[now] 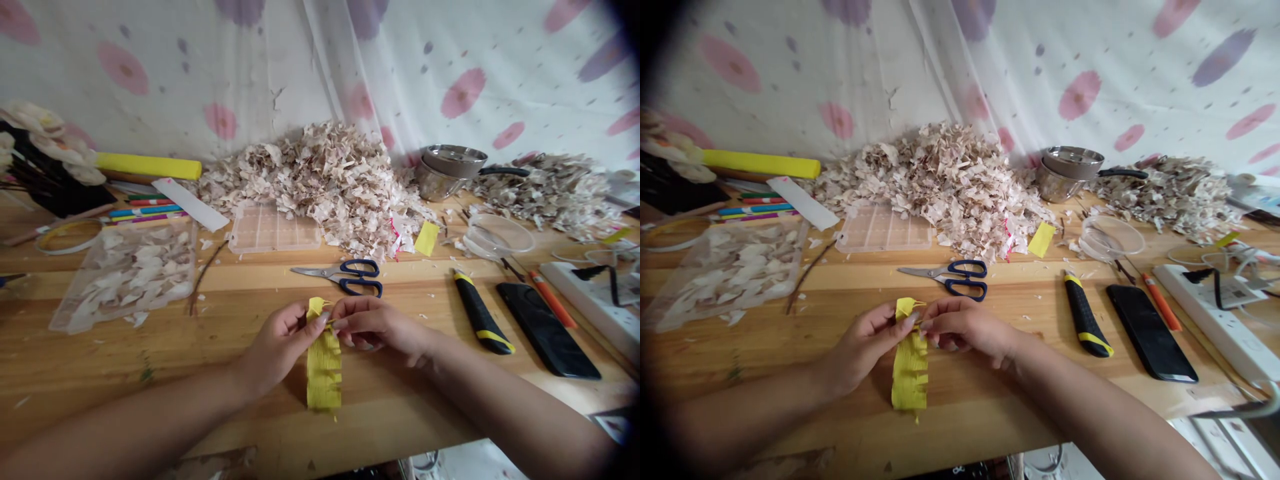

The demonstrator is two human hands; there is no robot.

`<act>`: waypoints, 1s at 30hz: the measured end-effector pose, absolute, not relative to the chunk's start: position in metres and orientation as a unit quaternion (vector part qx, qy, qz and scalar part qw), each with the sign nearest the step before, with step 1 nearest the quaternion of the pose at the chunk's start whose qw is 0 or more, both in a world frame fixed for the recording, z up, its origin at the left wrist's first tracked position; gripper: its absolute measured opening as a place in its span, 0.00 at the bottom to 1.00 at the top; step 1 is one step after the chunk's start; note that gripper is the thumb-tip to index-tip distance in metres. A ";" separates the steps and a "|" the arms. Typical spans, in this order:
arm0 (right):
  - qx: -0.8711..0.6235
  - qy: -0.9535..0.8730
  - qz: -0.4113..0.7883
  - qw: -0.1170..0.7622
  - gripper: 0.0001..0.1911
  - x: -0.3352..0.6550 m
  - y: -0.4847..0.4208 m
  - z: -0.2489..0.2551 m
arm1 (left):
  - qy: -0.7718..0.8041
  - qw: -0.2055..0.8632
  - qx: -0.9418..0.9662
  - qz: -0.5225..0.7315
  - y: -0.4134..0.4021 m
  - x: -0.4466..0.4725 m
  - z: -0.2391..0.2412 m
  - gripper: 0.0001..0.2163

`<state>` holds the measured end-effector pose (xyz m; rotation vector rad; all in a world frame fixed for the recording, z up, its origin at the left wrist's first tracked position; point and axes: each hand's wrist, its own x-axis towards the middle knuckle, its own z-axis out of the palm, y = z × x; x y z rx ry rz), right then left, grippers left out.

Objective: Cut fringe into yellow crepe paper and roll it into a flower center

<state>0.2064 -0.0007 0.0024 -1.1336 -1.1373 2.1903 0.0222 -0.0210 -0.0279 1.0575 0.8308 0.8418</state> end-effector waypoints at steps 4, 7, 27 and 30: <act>-0.416 -0.355 0.809 0.216 0.07 0.206 0.000 -0.001 | 0.410 0.682 0.463 0.390 -0.022 0.024 -0.028 0.14; -0.386 -0.311 0.846 0.199 0.06 0.206 0.000 -0.003 | 0.415 0.667 0.475 0.397 -0.022 0.026 -0.025 0.15; -0.238 -0.819 0.325 0.409 0.13 0.212 0.003 -0.007 | 0.413 0.734 0.393 0.371 -0.017 0.024 -0.022 0.17; -0.230 -0.808 0.351 0.413 0.12 0.209 0.004 -0.013 | 0.399 0.747 0.379 0.373 -0.016 0.024 -0.021 0.16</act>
